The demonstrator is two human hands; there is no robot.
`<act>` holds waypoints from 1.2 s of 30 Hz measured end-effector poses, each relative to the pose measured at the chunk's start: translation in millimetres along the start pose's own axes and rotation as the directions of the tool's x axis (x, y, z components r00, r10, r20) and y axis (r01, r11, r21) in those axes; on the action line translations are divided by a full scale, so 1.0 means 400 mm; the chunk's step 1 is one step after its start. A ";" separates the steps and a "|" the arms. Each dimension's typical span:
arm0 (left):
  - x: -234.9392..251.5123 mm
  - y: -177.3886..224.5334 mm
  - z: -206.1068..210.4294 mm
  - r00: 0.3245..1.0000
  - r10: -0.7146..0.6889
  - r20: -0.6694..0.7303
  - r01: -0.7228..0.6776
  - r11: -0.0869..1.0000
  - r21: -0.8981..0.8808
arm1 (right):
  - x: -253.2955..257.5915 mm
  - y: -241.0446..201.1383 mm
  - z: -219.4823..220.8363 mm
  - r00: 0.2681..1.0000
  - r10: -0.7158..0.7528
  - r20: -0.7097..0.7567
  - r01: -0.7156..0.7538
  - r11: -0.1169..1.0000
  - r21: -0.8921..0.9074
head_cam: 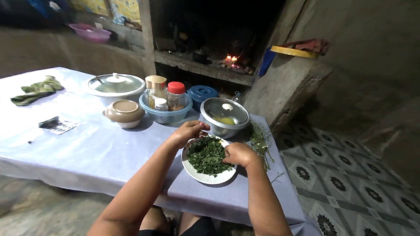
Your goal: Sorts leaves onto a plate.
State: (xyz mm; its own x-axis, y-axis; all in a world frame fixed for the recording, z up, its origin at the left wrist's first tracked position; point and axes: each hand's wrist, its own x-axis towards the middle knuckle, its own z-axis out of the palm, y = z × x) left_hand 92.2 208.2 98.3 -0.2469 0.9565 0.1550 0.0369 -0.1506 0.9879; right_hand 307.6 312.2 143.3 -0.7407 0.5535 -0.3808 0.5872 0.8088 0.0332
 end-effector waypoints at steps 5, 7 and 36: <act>0.001 -0.001 0.002 1.000 -0.007 -0.003 0.007 0.999 0.034 | -0.006 0.020 -0.008 0.998 -0.010 -0.066 0.013 0.998 0.053; 0.002 -0.003 0.001 1.000 0.000 0.003 0.000 0.999 0.038 | -0.014 0.040 -0.014 0.990 -0.038 -0.138 0.055 0.991 0.124; 0.004 -0.035 0.052 0.963 0.137 0.231 -0.188 0.958 0.217 | 0.035 -0.017 0.020 0.885 0.002 -0.465 0.291 0.778 0.557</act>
State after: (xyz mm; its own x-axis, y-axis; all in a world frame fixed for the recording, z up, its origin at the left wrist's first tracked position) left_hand 111.5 217.0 84.9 -0.0089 0.9584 0.2852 0.2922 -0.2702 0.9174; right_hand 295.8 312.8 130.1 -0.8064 0.5840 0.0931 0.4227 0.6793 -0.5999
